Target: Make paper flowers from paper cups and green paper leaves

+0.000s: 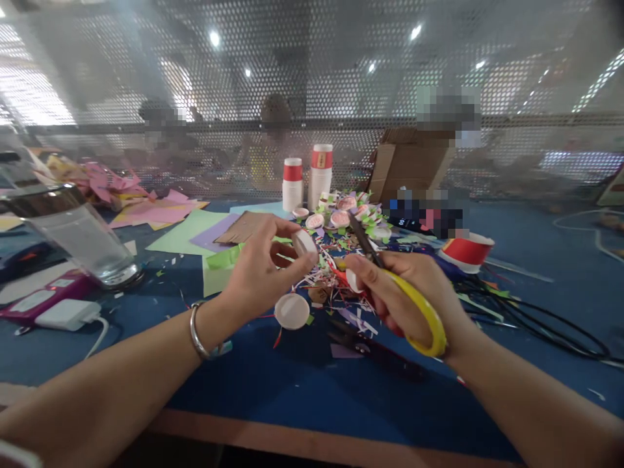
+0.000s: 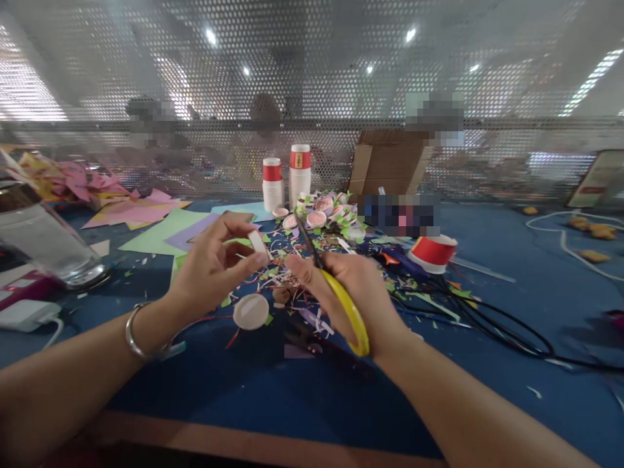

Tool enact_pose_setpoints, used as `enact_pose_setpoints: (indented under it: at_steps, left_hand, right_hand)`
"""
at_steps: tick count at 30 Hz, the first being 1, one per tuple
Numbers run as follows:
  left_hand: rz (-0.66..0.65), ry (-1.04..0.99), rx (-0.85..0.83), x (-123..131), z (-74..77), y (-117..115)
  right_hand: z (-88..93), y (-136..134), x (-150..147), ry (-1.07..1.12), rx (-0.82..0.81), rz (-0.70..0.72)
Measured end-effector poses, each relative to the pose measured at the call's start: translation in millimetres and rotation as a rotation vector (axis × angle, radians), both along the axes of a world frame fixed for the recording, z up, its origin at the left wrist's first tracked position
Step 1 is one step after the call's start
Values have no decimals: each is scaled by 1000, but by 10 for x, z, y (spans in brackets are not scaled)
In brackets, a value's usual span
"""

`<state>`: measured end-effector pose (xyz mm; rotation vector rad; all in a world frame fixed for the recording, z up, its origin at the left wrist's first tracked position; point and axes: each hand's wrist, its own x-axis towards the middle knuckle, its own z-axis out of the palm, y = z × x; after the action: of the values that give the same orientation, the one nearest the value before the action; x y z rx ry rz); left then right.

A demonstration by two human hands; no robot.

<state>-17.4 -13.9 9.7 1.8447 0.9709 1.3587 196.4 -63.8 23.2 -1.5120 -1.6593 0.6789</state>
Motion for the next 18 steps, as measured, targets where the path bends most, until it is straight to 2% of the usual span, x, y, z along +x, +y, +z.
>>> enact_pose_setpoints:
  at_steps: [2,5,9,12,18]
  left_hand:
    - [27,-80,-49,-41,30,63]
    - [37,-210,-122,-80,52,128]
    - [43,-302,-110,-101,61,140]
    - [24,-310,-65,-112,80,112]
    - [-46,-290,-25,-103,117,51]
  right_hand:
    - [35,78,104,-137,38,-50]
    - [49,183,192,-573,152,-72]
    - [-16,192,157,-992,51,36]
    - [-36,113,103,-1112,-25,114]
    - [17,12,58,-1124,-122,175]
